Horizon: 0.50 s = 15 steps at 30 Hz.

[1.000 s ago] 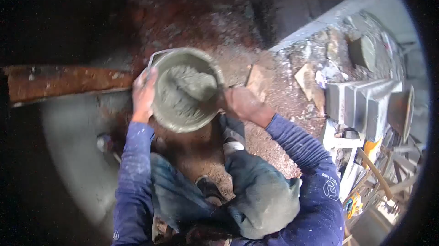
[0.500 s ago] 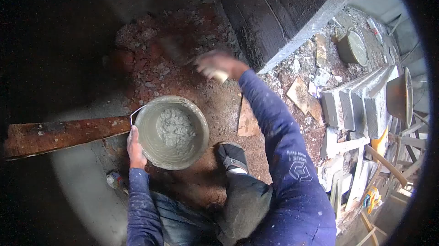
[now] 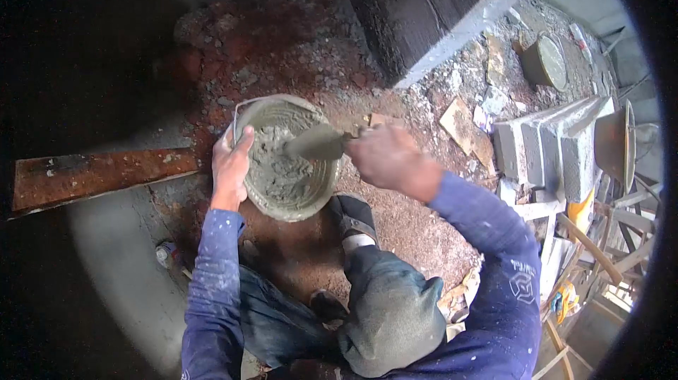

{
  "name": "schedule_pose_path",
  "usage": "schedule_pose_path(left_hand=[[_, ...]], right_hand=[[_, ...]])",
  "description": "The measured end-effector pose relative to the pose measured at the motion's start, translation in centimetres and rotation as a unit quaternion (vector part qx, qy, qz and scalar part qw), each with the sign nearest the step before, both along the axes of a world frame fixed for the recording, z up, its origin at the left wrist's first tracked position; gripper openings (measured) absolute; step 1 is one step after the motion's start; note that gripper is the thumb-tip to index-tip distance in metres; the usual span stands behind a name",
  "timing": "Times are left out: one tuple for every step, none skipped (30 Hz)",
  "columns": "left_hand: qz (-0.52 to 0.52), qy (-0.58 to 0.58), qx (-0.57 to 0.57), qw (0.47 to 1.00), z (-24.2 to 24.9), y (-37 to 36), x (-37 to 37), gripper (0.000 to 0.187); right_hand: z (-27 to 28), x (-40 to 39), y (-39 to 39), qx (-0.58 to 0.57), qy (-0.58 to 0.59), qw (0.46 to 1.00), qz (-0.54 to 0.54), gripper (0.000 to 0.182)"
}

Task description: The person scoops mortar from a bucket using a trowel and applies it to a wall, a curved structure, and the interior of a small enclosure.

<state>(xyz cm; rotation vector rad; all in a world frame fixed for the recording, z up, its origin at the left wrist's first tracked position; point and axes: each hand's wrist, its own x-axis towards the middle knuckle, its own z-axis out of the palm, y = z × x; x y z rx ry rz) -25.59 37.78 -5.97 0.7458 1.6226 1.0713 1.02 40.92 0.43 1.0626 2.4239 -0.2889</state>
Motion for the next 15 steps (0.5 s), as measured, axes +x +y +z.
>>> schedule_pose_path(left_hand=[[-0.024, 0.024, 0.004, 0.999, -0.1, 0.4, 0.7, 0.04], [-0.028, 0.024, -0.003, 0.999, 0.1, 0.7, 1.7, 0.04], [-0.012, 0.113, -0.021, 0.993, 0.7, 0.8, 2.9, 0.042], [0.004, 0.2, -0.041, 0.979, 0.9, 0.7, 3.5, 0.045], [-0.029, 0.101, 0.026, 0.994, 0.9, 0.7, 3.2, 0.046], [-0.024, 0.103, 0.02, 0.994, 0.6, 0.7, 2.7, 0.046], [-0.018, 0.101, 0.039, 0.994, 0.1, 0.4, 2.4, 0.044], [-0.009, 0.098, 0.056, 0.994, -0.4, -0.1, 2.0, 0.043], [0.017, 0.148, 0.054, 0.987, -0.1, -0.6, 1.9, 0.041], [0.026, 0.152, 0.042, 0.987, 0.3, -1.2, 1.3, 0.041], [0.016, 0.106, 0.037, 0.994, 0.8, -1.3, 0.7, 0.041], [0.003, 0.059, 0.034, 0.998, 0.9, -1.3, 0.1, 0.041], [0.006, 0.038, 0.049, 0.998, 0.0, -1.7, -0.8, 0.043], [0.01, 0.042, 0.051, 0.998, -0.9, -2.1, -1.8, 0.043], [0.023, 0.027, 0.067, 0.997, -1.7, -2.4, -2.6, 0.043]], right_hand=[[-3.2, -0.3, -0.4, 0.082, -0.025, 0.995, 0.059, 0.02], [-6.2, -0.8, -0.5, 0.162, -0.048, 0.978, 0.12, 0.02], [-7.8, -2.2, -0.3, 0.109, -0.004, 0.99, 0.09, 0.021], [-8.5, -3.5, -0.4, 0.055, 0.039, 0.996, 0.061, 0.021], [-8.7, -3.9, -1.2, 0.048, 0.041, 0.996, 0.065, 0.021], [-8.6, -4.4, -1.9, -0.014, 0.075, 0.997, 0.03, 0.019], [-8.6, -4.7, -2.6, -0.078, 0.105, 0.991, 0.001, 0.018], [-8.7, -4.7, -3.3, -0.089, 0.102, 0.991, 0.015, 0.018], [-9.2, -4.4, -4.1, -0.109, 0.17, 0.979, 0.029, 0.02], [-10.1, -4.1, -4.9, -0.131, 0.239, 0.961, 0.038, 0.026], [-16.2, -3.8, -6.1, -0.046, 0.33, 0.936, 0.112, 0.037], [-15.4, -3.9, -6.4, -0.051, 0.337, 0.933, 0.113, 0.037], [-13.2, -4.1, -6.7, -0.115, 0.348, 0.93, 0.039, 0.036], [-11.8, -4.1, -6.8, -0.172, 0.354, 0.919, -0.031, 0.036], [-12.5, -3.7, -8.1, -0.129, 0.327, 0.932, -0.089, 0.044]])
